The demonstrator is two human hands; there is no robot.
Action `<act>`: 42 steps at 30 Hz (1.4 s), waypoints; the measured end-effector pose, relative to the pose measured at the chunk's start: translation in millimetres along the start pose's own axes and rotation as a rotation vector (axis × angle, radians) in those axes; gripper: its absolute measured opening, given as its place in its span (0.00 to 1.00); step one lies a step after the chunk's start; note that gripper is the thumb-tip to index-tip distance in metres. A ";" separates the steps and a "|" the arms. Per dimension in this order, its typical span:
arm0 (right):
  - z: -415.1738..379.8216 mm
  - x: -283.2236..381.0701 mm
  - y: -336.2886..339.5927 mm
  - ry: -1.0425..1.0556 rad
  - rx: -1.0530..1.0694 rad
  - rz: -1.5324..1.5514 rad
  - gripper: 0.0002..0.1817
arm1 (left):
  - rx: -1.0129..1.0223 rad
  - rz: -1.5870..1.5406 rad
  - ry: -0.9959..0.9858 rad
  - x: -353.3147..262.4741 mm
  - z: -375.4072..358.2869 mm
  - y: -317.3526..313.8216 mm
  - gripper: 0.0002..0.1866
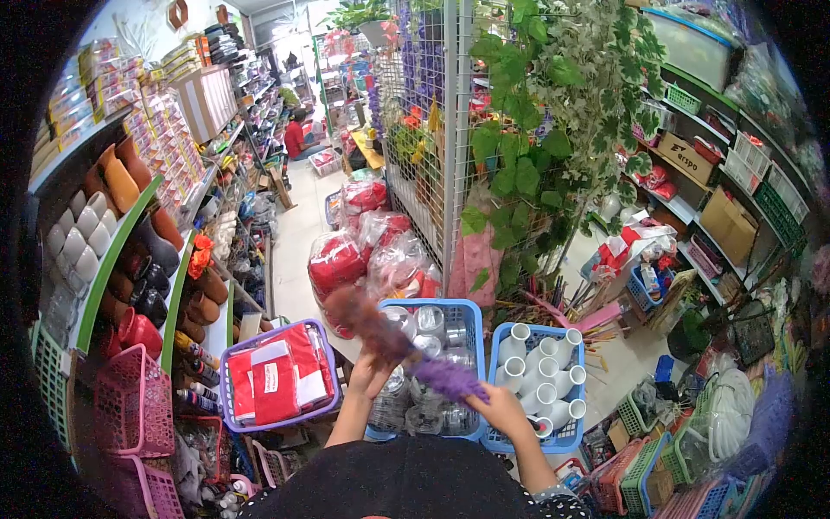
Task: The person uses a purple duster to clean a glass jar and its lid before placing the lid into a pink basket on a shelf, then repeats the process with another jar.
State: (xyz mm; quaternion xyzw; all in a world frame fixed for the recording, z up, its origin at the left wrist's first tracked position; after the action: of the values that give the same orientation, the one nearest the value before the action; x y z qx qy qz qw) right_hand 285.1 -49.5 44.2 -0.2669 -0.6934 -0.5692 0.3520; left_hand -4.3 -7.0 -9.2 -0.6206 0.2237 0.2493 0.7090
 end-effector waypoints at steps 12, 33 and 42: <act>-5.3 15.4 -10.7 0.091 -0.055 -0.210 0.21 | 0.037 -0.026 -0.031 -18.1 -8.1 -38.4 0.35; -5.5 44.0 -19.8 0.022 -0.180 -0.259 0.23 | 0.065 -0.150 0.007 -8.2 -10.4 -15.6 0.30; -2.0 39.4 -14.5 -0.008 -0.198 -0.236 0.20 | 0.081 -0.130 -0.017 -12.0 -9.4 -13.9 0.33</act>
State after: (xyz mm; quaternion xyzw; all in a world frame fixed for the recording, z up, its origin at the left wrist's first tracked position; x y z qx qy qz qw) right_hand 250.3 -55.6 66.8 -0.2193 -0.6619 -0.6711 0.2516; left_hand -4.9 -18.7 7.8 -0.6025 0.1870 0.1988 0.7500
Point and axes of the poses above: each hand's wrist, its own z-axis towards the middle knuckle, its own y-axis out of the back of the hand, x = y × z, the point moved 1 cm from there along z, towards the middle knuckle, and after that the axes turned 4 degrees about -y, right-handed, at the moved point
